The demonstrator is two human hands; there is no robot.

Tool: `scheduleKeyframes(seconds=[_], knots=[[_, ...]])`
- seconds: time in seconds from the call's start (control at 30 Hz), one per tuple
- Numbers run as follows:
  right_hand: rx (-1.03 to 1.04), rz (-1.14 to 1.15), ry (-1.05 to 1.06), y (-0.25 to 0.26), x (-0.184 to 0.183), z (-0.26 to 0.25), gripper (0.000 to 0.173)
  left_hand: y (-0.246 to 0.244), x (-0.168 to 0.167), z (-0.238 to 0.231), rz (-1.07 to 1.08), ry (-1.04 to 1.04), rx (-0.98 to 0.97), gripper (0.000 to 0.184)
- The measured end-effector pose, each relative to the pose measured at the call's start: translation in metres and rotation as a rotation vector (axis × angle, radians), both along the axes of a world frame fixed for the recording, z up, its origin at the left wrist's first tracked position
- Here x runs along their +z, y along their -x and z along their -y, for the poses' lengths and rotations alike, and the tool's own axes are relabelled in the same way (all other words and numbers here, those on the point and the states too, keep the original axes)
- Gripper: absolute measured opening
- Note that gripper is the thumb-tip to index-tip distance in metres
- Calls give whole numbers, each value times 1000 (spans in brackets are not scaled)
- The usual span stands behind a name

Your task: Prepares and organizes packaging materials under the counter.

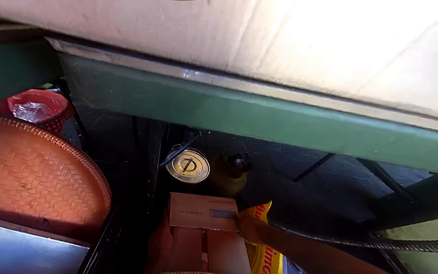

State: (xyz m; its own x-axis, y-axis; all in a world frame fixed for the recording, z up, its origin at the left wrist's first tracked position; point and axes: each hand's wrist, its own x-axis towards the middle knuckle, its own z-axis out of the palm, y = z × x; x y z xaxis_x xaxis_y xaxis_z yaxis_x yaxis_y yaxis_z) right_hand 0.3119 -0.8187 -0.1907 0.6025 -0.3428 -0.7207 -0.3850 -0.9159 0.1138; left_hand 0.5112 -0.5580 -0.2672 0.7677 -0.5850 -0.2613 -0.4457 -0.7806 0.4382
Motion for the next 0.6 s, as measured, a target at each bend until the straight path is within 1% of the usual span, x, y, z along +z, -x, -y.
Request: scheduleKeyframes(seconds=[0.07, 0.1, 0.13, 0.2, 0.27, 0.3, 0.37, 0.43, 0.5, 0.57, 0.6], knots=[[64, -42, -34, -4, 3, 1, 46, -1, -2, -2, -5, -9, 2, 76], [65, -38, -44, -5, 4, 2, 46, -1, -3, -2, 4, -13, 3, 75], [49, -19, -35, -4, 5, 3, 49, -2, -3, -1, 21, -5, 3, 76], [-12, 50, 34, 3, 4, 3, 63, 2, -6, 0, 90, 66, 3, 76], [-95, 161, 107, 15, -1, -2, 71, 4, -13, -1, 226, 185, 4, 78], [-144, 222, 137, 21, -7, -6, 72, 3, -16, -2, 287, 227, -2, 79], [-245, 318, 174, 32, -22, -15, 68, 1, -19, -3, 394, 274, -53, 78], [-331, 437, 180, 43, -42, -23, 61, -1, -21, -3, 502, 292, -135, 75], [-429, 563, 140, 51, -59, -30, 57, -2, -20, -4, 633, 284, -274, 68], [-552, 683, 44, 53, -64, -31, 55, -8, -10, 4, 763, 229, -513, 62], [-629, 737, -9, 54, -68, -31, 55, -11, -1, 12, 780, 186, -670, 65]])
